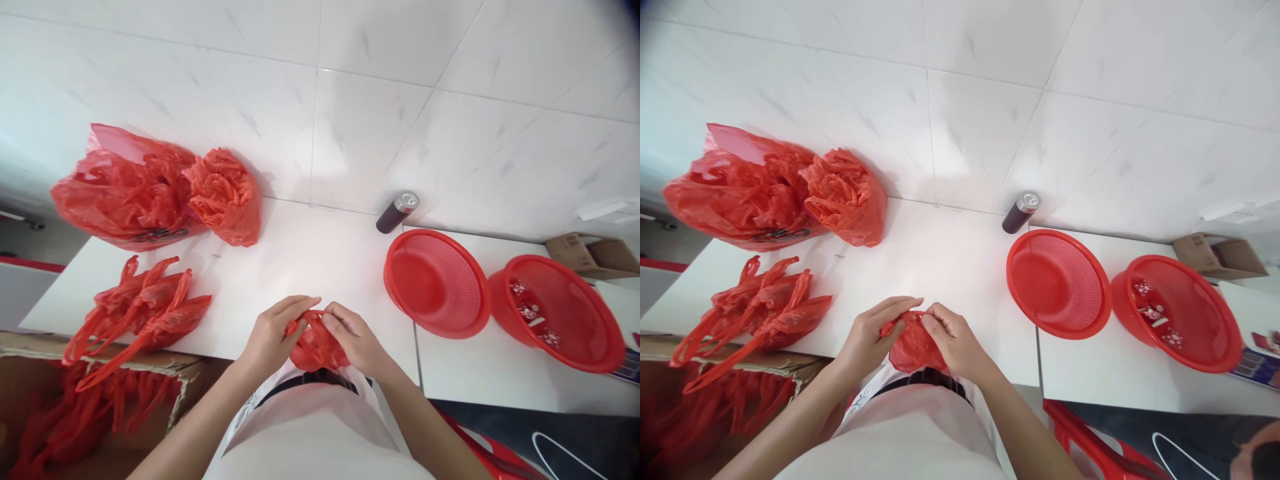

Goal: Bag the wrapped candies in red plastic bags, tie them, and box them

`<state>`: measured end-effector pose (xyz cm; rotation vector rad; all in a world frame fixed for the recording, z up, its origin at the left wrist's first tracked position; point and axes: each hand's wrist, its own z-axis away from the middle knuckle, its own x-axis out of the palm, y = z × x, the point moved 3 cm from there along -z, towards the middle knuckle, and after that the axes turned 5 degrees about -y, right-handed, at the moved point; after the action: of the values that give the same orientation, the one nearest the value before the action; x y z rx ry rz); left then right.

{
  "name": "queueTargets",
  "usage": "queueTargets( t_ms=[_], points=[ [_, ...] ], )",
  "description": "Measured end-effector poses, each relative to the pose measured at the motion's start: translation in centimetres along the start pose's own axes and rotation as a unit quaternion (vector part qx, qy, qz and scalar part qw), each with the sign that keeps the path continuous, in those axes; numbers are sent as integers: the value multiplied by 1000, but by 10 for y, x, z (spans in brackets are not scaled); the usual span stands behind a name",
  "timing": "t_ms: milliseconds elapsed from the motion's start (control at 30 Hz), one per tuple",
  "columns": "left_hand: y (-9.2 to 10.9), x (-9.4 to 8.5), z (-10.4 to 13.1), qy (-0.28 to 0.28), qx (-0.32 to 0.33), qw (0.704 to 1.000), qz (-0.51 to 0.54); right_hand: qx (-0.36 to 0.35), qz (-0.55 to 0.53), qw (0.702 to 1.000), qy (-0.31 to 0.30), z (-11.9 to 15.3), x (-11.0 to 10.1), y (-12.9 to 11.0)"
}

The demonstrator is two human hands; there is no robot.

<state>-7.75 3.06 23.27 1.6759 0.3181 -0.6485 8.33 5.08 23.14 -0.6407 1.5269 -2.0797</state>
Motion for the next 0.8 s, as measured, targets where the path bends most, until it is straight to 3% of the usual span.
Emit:
queueTargets(
  t_ms=[133, 267, 333, 400, 533, 633, 733, 800],
  points=[
    [-14, -3, 11, -121, -41, 992, 8, -22, -34, 995, 88, 6, -25, 9],
    [-32, -19, 34, -125, -85, 988, 23, -46, -138, 952, 271, 3, -79, 35],
    [-37, -24, 44, -131, -99, 985, 49, -44, -153, 934, 320, -3, -97, 47],
    [-40, -26, 51, -131, -126, 980, 84, -39, -154, 931, 328, -10, -102, 56],
    [-40, -22, 52, -110, -157, 964, 183, -36, -139, 925, 351, -17, -92, 64],
    [-33, -13, 48, -121, -138, 937, 296, -30, -109, 947, 299, -13, -77, 64],
    [-23, -3, 45, -133, -159, 889, 409, -45, 48, 987, 147, -5, -51, 58],
    [-18, 2, 45, -138, -177, 865, 448, -48, 181, 982, 38, 3, -28, 55]
  ],
)
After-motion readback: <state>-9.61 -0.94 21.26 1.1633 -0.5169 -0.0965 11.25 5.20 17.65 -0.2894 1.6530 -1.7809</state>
